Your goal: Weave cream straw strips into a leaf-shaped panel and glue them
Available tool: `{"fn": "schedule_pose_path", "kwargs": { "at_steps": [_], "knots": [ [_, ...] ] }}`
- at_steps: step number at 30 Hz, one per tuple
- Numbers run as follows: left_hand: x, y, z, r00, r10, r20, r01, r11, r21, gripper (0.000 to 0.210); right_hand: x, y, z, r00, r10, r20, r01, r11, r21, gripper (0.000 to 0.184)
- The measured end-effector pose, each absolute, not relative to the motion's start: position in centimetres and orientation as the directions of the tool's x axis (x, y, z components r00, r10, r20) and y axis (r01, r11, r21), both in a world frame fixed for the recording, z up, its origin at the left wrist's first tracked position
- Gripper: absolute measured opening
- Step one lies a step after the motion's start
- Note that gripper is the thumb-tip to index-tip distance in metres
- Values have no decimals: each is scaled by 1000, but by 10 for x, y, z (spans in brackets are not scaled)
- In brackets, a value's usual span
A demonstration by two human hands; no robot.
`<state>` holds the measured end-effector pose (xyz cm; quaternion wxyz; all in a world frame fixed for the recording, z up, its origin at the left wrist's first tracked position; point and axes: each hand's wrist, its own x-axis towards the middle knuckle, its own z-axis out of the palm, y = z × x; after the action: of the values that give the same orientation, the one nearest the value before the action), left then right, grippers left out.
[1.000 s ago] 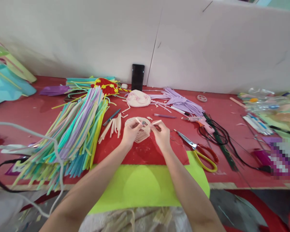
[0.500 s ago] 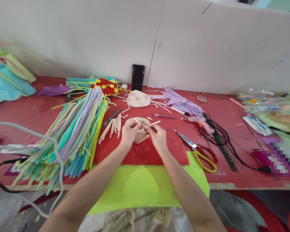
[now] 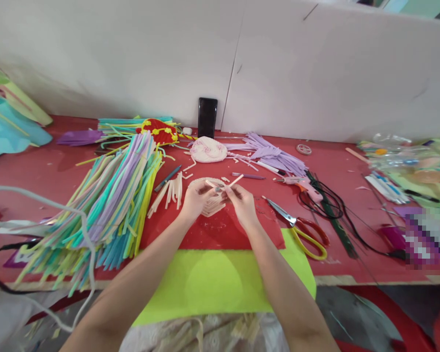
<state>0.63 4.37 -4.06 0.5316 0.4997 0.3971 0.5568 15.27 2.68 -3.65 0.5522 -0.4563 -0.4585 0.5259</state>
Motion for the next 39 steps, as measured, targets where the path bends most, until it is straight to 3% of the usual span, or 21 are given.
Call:
{"fn": "schedule_pose_path", "kwargs": {
  "at_steps": [11, 20, 26, 39],
  "knots": [
    [5, 42, -41, 19, 963, 267, -30, -267, 963, 10, 154, 27, -40, -32, 997, 76, -115, 72, -991, 30],
    [9, 40, -40, 29, 980, 199, -199, -190, 962, 13, 155, 26, -37, -84, 991, 102, -114, 92, -989, 31],
    [10, 40, -39, 46, 981, 189, -253, -172, 952, 15, 156, 23, -31, -77, 985, 152, -22, 151, -988, 31],
    [13, 44, -50, -13, 994, 108, -409, -104, 907, 21, 155, 24, -34, -115, 983, 143, -46, 138, -989, 31]
  ]
}}
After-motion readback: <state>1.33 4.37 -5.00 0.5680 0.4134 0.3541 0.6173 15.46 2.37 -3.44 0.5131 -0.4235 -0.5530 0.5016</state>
